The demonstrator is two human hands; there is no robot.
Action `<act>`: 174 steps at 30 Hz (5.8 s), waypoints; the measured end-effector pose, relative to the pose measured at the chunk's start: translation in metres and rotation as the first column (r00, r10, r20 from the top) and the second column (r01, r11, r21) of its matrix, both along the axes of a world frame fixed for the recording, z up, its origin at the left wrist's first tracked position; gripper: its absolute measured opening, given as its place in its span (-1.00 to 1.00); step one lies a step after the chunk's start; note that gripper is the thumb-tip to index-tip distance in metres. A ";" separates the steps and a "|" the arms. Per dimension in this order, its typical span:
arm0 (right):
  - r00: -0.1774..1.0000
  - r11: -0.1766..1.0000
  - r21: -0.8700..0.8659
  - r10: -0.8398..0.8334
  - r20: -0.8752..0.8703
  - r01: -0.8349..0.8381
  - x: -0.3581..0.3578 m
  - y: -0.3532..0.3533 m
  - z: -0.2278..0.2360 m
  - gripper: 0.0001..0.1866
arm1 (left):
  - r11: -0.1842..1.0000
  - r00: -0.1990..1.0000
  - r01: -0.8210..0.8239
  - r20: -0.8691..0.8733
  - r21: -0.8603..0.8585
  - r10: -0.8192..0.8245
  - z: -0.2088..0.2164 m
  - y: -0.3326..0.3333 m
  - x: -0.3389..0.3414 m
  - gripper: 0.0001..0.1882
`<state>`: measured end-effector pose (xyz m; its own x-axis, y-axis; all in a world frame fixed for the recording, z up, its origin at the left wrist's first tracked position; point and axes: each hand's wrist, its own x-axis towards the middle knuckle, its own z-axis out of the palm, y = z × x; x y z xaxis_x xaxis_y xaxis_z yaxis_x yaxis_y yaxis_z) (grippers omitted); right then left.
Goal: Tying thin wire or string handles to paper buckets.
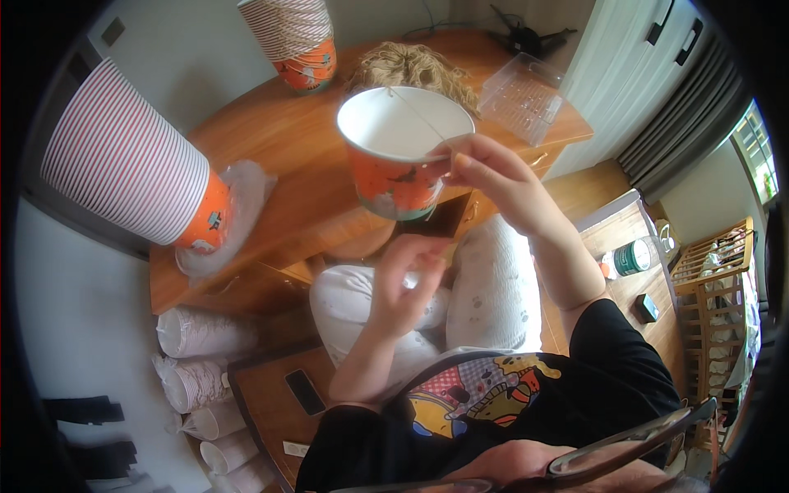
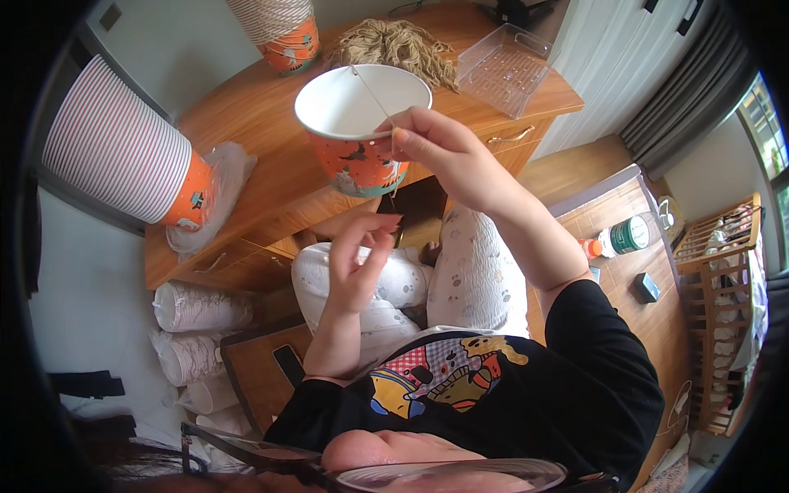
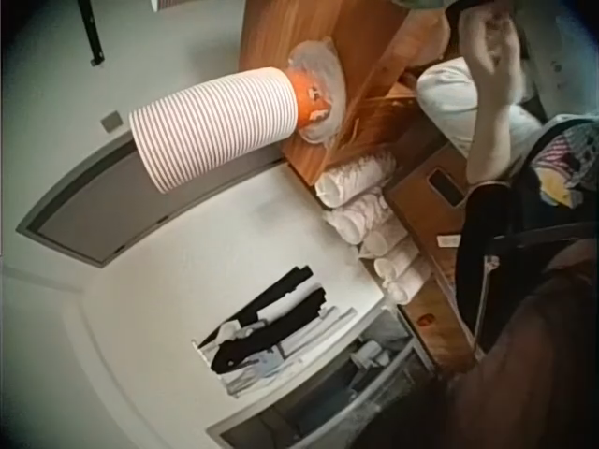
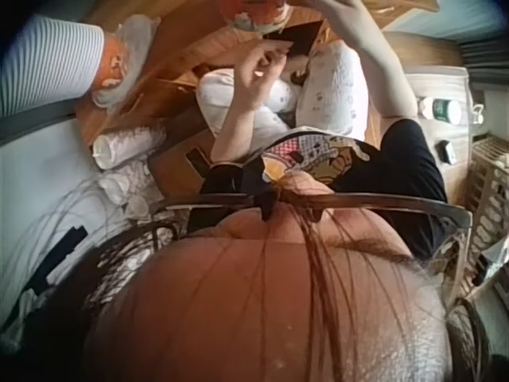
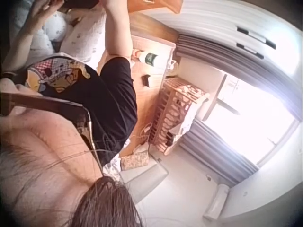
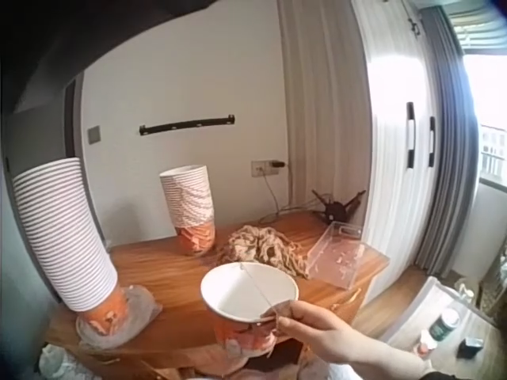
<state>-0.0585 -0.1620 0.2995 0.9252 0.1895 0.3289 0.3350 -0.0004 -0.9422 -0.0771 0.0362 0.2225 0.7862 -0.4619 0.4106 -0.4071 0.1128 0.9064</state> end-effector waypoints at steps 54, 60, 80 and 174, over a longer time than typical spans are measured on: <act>0.998 0.883 0.465 -0.055 -0.032 0.063 0.004 0.038 -0.054 -0.71 | 0.954 0.985 -0.003 0.163 -0.299 0.054 -0.015 -0.029 0.063 -0.58; 0.995 0.892 0.441 -0.090 -0.042 0.099 0.000 0.042 -0.050 -0.62 | 0.956 0.995 0.080 0.083 -0.283 -0.058 -0.019 -0.025 0.063 -0.61; 0.686 0.699 -0.268 -0.423 0.592 0.663 0.014 0.035 -0.018 -0.57 | 0.973 0.988 -0.032 -0.156 -0.229 -0.004 -0.005 -0.004 0.059 -0.96; 0.728 0.853 -0.222 -0.235 0.644 0.472 -0.002 0.048 -0.056 -0.67 | 0.933 0.969 -0.022 -0.236 -0.358 -0.068 -0.010 -0.004 0.068 -0.73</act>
<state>-0.0600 -0.1140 0.2431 0.5995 0.0971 0.7944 0.7119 -0.5182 -0.4739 -0.0088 0.0317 0.2129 0.8727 -0.3401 0.3505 -0.1750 0.4523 0.8745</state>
